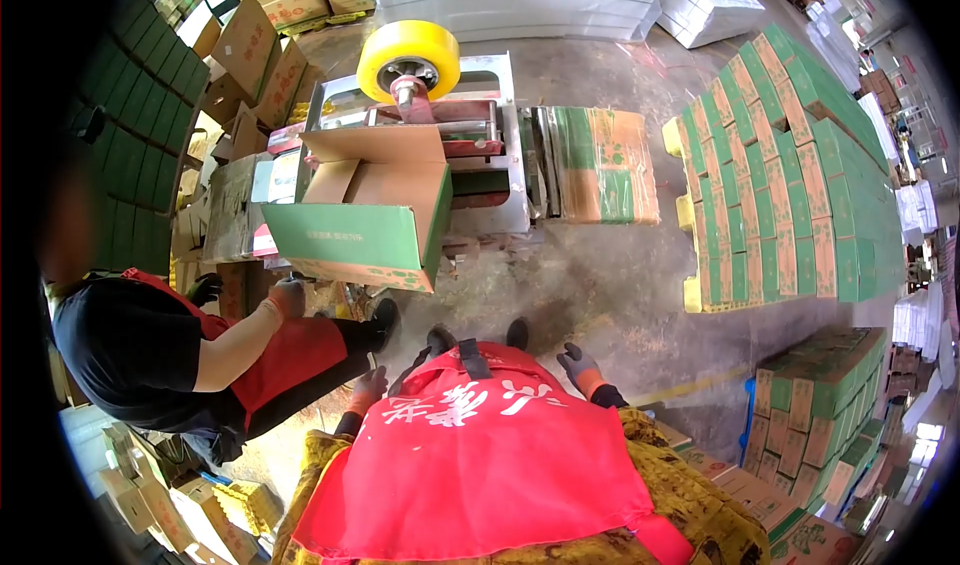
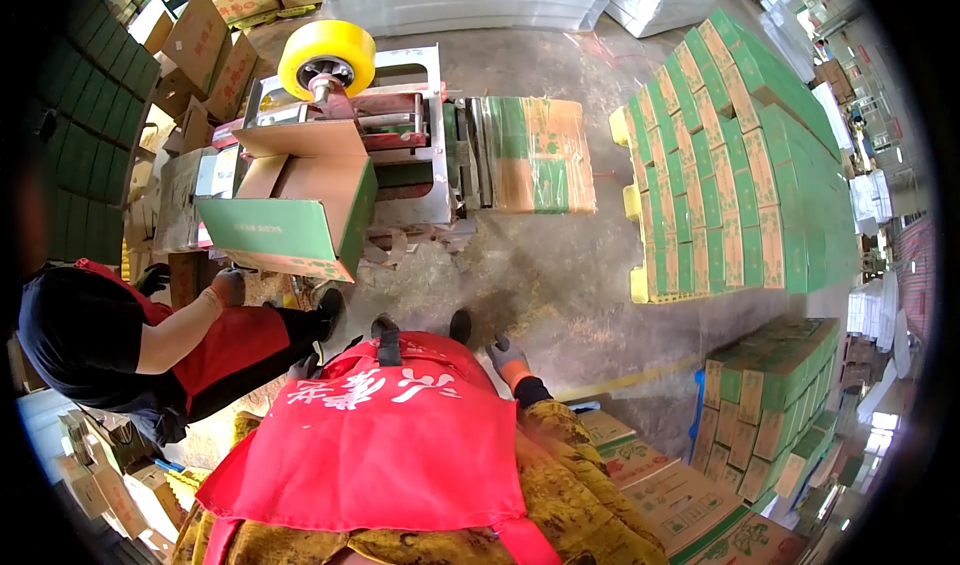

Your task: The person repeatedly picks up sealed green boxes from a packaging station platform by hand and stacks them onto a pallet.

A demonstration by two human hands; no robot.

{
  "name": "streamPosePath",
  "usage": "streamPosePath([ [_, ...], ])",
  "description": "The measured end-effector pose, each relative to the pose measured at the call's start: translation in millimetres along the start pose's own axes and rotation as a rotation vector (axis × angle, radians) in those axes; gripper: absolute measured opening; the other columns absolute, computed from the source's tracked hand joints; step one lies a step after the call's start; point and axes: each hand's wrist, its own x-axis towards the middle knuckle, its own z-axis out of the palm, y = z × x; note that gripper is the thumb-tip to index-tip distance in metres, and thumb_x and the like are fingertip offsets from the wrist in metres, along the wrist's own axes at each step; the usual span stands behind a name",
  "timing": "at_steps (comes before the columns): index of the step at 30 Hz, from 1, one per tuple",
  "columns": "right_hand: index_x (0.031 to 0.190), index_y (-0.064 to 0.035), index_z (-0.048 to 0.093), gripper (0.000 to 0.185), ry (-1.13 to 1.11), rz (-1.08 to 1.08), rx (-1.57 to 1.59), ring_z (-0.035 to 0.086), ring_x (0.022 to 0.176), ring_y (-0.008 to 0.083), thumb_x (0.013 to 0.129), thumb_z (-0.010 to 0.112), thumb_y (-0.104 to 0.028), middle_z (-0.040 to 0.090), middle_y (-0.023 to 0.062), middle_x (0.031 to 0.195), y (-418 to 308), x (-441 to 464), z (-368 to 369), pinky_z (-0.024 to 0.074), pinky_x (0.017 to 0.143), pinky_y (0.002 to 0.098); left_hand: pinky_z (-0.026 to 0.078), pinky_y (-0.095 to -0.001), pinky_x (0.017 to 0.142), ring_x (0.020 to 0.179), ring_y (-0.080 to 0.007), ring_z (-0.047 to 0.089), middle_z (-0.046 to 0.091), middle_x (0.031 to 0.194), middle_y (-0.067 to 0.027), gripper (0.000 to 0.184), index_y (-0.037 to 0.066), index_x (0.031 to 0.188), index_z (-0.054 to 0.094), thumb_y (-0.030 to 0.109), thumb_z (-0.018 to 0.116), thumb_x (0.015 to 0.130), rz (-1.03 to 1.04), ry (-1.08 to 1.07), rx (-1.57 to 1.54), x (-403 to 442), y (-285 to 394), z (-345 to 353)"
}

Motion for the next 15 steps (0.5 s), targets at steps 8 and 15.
streamPosePath([
  [8, 0.121, -0.0025, 0.051, 0.042, -0.059, 0.027, 0.018, 0.060, 0.100, 0.0325, 0.089, 0.056, -0.029, 0.061, 0.0196, 0.111, 5.2, -0.8, 7.6, 0.0480, 0.083, 0.0366, 0.041, -0.0262, 0.053, 0.056, -0.0104, 0.051, 0.058, 0.068, -0.0012, 0.043, 0.003, 0.099, 0.064, 0.044, 0.059, 0.085, 0.067, -0.009, 0.158, 7.8, -3.9, -5.2],
  [15, 0.122, -0.0020, 0.052, 0.047, -0.020, 0.123, 0.139, 0.057, 0.102, 0.0371, 0.088, 0.057, -0.033, 0.060, 0.0209, 0.113, 4.9, 1.1, 4.9, 0.0466, 0.086, 0.0394, 0.041, -0.0265, 0.052, 0.056, -0.0101, 0.052, 0.058, 0.068, -0.0014, 0.038, 0.004, 0.096, 0.064, 0.041, 0.058, 0.087, 0.138, -0.019, 0.228, 15.1, -14.7, -13.4],
])
